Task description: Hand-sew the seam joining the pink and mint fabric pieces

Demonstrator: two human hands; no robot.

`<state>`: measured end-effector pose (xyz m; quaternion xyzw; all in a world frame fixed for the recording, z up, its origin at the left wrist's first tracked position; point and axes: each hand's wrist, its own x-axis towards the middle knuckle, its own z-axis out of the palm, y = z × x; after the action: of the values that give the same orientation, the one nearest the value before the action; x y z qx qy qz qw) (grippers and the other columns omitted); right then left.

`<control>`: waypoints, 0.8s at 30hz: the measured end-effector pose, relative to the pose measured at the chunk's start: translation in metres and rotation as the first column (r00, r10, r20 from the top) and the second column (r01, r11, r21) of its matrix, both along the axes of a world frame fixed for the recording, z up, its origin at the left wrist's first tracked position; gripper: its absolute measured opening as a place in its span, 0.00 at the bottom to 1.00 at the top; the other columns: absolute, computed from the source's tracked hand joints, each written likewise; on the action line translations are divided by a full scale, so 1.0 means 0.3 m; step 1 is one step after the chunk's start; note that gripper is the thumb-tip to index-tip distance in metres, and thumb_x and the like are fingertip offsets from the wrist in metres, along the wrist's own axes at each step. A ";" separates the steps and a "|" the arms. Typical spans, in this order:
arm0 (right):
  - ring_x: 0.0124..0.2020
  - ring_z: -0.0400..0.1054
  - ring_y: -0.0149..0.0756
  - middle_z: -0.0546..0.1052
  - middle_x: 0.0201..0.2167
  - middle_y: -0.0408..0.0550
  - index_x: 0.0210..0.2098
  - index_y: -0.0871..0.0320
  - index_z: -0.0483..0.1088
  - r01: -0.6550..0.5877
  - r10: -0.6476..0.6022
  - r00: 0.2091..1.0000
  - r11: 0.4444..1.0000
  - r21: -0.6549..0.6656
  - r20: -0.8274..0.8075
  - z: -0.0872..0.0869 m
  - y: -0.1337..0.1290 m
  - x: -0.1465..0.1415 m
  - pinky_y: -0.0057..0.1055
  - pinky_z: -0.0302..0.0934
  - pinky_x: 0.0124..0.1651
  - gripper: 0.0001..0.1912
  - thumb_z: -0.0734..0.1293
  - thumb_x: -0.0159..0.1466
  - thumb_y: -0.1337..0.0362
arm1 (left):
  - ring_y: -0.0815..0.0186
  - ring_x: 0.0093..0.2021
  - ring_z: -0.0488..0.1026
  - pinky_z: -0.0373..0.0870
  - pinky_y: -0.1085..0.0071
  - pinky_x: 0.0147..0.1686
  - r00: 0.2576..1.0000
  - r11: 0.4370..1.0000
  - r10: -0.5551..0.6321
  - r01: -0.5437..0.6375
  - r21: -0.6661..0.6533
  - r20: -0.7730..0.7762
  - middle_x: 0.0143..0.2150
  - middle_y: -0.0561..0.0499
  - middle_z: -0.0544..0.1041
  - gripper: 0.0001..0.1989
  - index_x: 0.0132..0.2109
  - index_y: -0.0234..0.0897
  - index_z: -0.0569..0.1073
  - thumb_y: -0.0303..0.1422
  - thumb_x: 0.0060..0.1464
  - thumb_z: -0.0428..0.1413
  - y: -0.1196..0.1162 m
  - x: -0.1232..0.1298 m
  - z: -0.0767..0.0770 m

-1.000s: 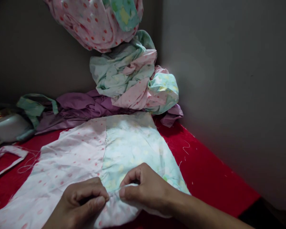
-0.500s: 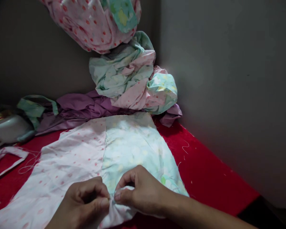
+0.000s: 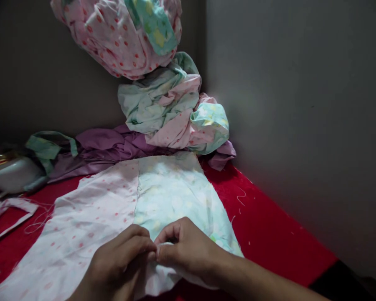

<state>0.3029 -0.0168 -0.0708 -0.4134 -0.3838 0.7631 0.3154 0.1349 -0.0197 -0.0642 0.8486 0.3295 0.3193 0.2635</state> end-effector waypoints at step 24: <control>0.18 0.55 0.23 0.66 0.14 0.40 0.23 0.65 0.74 -0.024 -0.016 0.940 0.993 0.113 0.341 0.011 -0.012 -0.020 0.20 0.48 0.20 0.05 0.68 0.48 0.68 | 0.80 0.08 0.49 0.44 0.85 0.07 0.641 0.474 0.692 -0.054 -0.879 0.333 0.12 0.63 0.55 0.15 0.23 0.37 0.58 0.37 0.53 0.52 0.110 -0.114 0.202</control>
<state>0.2970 -0.0203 -0.0675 -0.5197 -0.4771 0.6570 0.2657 0.1006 0.0132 -0.0035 0.3548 0.5128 0.4607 0.6316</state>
